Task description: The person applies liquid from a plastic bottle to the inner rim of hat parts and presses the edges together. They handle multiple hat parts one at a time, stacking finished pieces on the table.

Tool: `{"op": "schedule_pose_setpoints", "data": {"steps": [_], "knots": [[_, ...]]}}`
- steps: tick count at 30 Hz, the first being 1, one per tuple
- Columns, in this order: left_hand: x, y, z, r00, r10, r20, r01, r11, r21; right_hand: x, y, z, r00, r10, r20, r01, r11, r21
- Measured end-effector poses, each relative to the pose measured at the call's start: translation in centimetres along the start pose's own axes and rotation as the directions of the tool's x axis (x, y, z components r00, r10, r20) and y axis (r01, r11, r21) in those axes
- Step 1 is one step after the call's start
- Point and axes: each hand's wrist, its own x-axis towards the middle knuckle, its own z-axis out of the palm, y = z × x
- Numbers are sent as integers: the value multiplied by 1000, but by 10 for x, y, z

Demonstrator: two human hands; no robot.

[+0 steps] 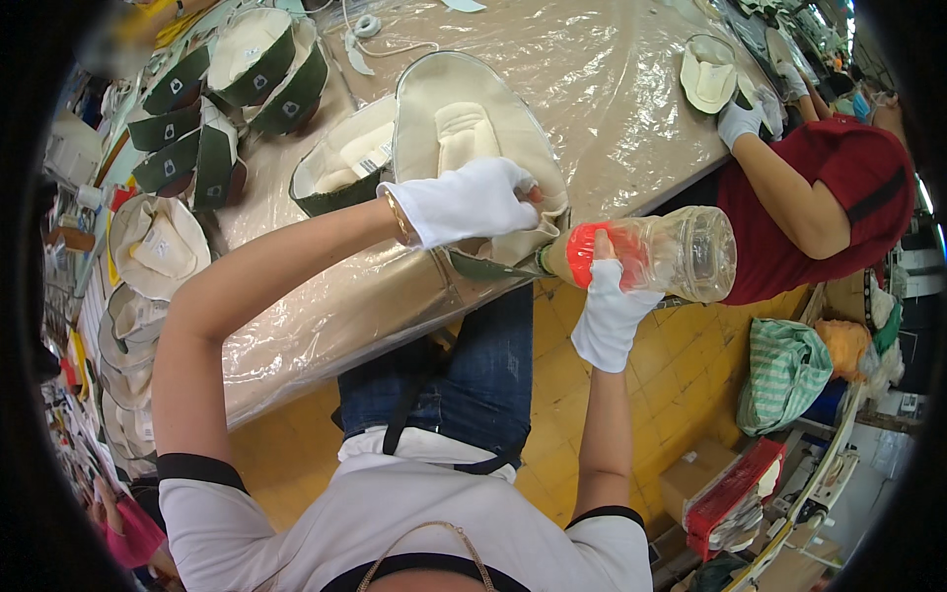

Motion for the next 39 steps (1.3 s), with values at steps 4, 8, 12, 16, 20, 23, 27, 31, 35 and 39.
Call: {"op": "schedule_pose_setpoints", "data": {"steps": [4,8,12,16,20,23,27,31,35,39], "knots": [[-4,8,-1,988,-23,153,-8,980,199,1,1,-2,999,-39,1,40,999,-18],[-7,-1,12,958,287,7,-270,895,355,0,1,-3,1000,-3,16,3,1000,0],[-15,-3,29,922,379,-83,-313,853,419,-3,-2,-4,999,21,25,-21,1000,-11],[-20,0,27,950,293,-110,-252,924,287,-4,-5,-1,1000,10,2,-10,1000,-5],[-21,-6,20,963,267,-46,-246,934,259,-1,-10,4,1000,20,12,-19,999,-34],[-19,-14,17,894,442,-77,-395,857,331,-1,-14,6,999,45,20,-43,996,-79],[-19,-13,28,889,423,-176,-226,738,635,-4,-18,9,999,2,-40,-3,1000,-2],[-21,-5,33,849,502,-164,-159,539,827,-2,-19,12,999,-53,-9,52,995,-80],[-26,-11,11,673,737,63,-449,339,827,0,-20,13,999,-5,-32,1,993,-122],[-35,-18,-7,523,793,312,-679,166,715,1,-21,17,997,-79,18,80,994,-72]]}}
